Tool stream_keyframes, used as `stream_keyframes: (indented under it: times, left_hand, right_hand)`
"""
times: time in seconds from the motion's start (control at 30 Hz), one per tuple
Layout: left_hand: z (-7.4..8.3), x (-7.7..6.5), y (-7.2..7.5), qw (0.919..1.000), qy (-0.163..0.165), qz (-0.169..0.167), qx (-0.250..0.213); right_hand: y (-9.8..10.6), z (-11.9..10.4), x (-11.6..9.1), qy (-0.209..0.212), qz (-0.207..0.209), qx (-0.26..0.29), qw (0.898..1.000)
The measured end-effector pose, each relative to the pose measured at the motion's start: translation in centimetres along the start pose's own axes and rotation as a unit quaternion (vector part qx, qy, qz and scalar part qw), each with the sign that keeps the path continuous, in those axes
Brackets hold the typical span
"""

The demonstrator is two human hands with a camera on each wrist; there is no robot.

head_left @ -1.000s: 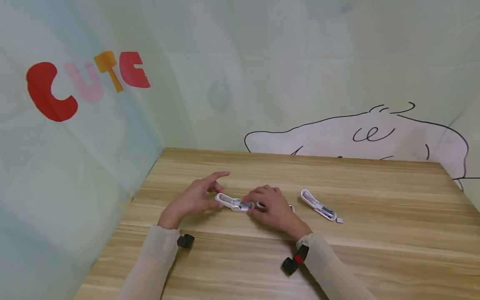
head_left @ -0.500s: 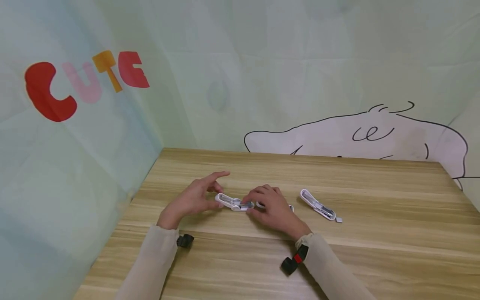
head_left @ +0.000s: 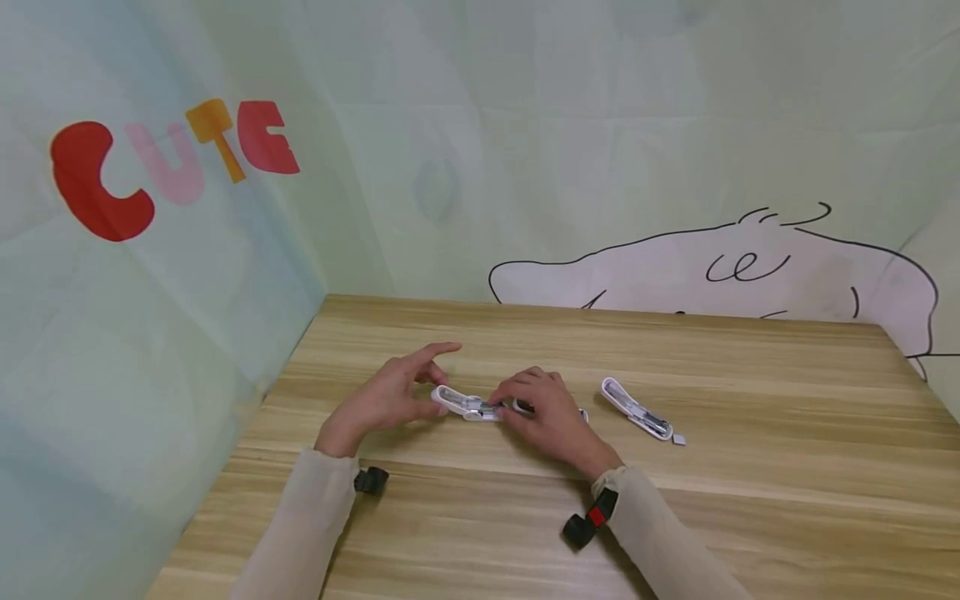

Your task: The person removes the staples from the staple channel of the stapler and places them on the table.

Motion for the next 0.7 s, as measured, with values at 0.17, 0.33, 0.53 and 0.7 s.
stream_keyframes:
  times: [0.17,0.33,0.53,0.7]
  left_hand:
    - [0.1,0.0,0.0,1.0000,0.002,0.001,0.004]
    - [0.1,0.0,0.0,1.0000,0.003,0.000,0.005]
    - [0.1,0.0,0.0,1.0000,0.004,-0.002,0.003]
    - [0.0,-0.1,0.0,0.9999,0.009,-0.003,0.011]
  right_hand:
    - [0.3,0.2,0.0,0.004,0.020,0.027,0.999]
    - [0.6,-0.4,0.1,0.012,0.021,0.048,0.999]
    - [-0.3,-2.3,0.0,0.040,-0.029,-0.014,0.999]
    - [-1.4,-3.1,-0.2,0.052,-0.073,-0.073,0.993]
Point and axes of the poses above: each hand's wrist, its own x-axis towards the middle knuckle, its own y-axis out of the back of the hand, z = x × y, the point moved 10 cm from there along x, towards the middle knuckle, and after that the axes turned 1 degree about -z, right-handed, at the moved point
